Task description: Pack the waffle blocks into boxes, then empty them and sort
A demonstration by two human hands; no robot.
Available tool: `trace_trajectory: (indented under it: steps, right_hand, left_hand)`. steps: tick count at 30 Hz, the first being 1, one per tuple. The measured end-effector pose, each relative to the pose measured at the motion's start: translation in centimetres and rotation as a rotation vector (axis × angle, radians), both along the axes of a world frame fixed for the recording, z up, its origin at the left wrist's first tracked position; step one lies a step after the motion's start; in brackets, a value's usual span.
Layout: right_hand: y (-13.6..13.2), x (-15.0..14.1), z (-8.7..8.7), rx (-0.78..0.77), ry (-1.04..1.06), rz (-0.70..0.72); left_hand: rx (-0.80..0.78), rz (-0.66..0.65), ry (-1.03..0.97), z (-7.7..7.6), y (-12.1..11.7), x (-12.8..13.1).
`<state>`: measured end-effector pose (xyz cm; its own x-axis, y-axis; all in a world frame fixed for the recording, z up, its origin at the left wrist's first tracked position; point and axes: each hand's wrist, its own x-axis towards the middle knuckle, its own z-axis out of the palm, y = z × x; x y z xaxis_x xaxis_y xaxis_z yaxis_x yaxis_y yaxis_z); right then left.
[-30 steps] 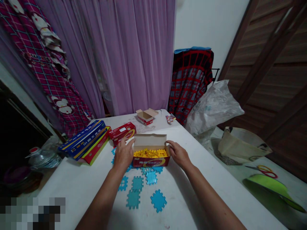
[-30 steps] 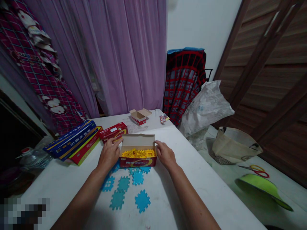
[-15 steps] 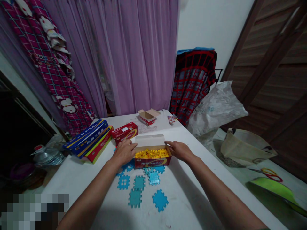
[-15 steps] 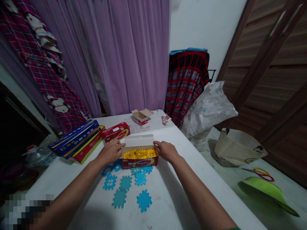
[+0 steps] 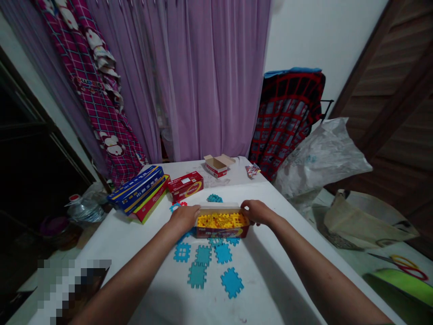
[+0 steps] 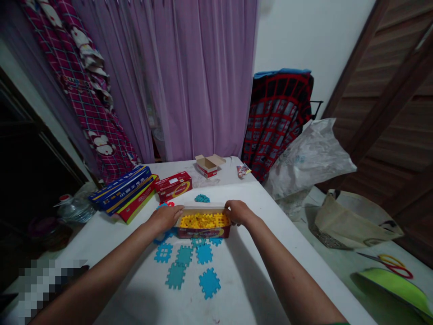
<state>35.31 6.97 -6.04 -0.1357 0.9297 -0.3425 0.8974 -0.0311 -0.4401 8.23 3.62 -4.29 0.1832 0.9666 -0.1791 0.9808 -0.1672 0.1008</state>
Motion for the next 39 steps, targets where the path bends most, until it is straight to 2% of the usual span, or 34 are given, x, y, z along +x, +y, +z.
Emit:
trace_trajectory:
  steps: [3,6,9,11,13,16,20,23,28,32,36,39]
  right_hand:
    - [-0.5,-0.4,0.3,-0.009,0.012,-0.002]
    - [-1.2,-0.9,0.8,0.067,-0.018,0.017]
    - [-2.0,-1.5,1.1,0.298,-0.106,0.034]
    - [-2.4,-2.1,0.7,0.484,-0.174,0.016]
    - [-2.8,-2.6,-0.4,0.615,-0.211,-0.027]
    - [-3.3,-3.1,-3.3,0.768,-0.190,-0.061]
    - [-3.4,-3.4,-7.5,0.943,-0.113,-0.044]
    - [-3.0,-3.5,-9.3,1.023,-0.047,-0.044]
    - [-3.6,-3.6,-9.3,1.053,0.163,-0.071]
    - [-5.2,-3.9,-8.7,0.974,0.462,-0.200]
    - [-5.3,-4.5,-8.3,0.796,0.664,-0.328]
    - [-5.2,-4.6,-8.4,0.763,0.730,-0.335]
  left_hand:
    - [-0.037,0.003,-0.044,-0.3,-0.5,0.1]
    - [-0.045,0.003,-0.069,-0.2,-0.7,0.0]
    - [-0.001,0.030,-0.071,0.2,-0.8,-0.1]
    - [0.051,0.069,-0.071,0.5,-1.1,-0.2]
    - [0.110,0.117,-0.072,0.5,-1.5,-0.4]
    - [0.174,0.155,-0.094,-0.1,-2.3,-0.7]
    - [0.226,0.137,-0.174,-2.3,-2.7,-1.5]
    - [0.265,0.068,-0.264,-4.4,-2.4,-2.4]
    - [0.487,-0.116,-0.366,-7.1,-2.8,-3.7]
    - [0.600,-0.207,-0.392,-7.9,-3.9,-3.7]
    - [0.634,-0.187,-0.410,-8.2,-3.4,-3.5]
    - [0.651,-0.177,-0.431,-8.5,-3.1,-3.7]
